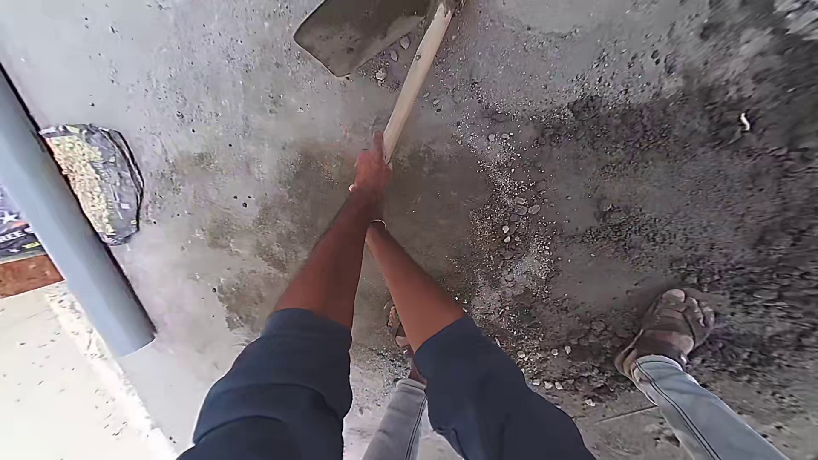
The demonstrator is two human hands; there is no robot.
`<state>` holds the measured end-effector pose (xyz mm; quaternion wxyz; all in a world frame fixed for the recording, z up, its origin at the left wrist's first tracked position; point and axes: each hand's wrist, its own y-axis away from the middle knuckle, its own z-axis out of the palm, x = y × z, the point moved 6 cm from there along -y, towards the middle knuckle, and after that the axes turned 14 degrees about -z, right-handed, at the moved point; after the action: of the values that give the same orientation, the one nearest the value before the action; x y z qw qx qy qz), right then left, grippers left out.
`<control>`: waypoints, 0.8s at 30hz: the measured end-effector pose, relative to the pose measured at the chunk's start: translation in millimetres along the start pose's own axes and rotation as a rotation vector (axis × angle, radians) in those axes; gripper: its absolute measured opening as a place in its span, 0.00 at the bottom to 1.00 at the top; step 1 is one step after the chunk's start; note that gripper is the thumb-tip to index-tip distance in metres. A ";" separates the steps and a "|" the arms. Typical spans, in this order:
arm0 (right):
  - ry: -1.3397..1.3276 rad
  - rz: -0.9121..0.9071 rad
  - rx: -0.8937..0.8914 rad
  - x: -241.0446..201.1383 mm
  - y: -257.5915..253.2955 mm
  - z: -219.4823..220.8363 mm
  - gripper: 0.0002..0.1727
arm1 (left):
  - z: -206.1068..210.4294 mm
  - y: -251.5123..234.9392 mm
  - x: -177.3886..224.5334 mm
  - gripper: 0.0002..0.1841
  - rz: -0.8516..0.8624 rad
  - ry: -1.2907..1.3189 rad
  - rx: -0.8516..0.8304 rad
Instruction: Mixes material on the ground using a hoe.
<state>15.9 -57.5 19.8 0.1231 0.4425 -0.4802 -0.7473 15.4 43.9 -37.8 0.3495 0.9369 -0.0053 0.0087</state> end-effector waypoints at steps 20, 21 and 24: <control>0.333 0.142 0.235 207.5 225.2 -303.3 0.27 | 219.7 363.8 109.0 0.41 -0.221 0.016 -0.449; 0.357 0.144 0.264 219.4 242.8 -327.6 0.26 | 238.0 389.2 112.3 0.41 -0.230 0.019 -0.482; 0.415 0.222 0.306 234.3 295.8 -396.5 0.24 | 287.4 458.9 118.9 0.42 -0.224 0.065 -0.625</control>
<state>118.2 -592.0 78.7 0.2315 0.5443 -0.5974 -0.5415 130.7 -491.5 47.9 0.6189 0.7782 0.1063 -0.0018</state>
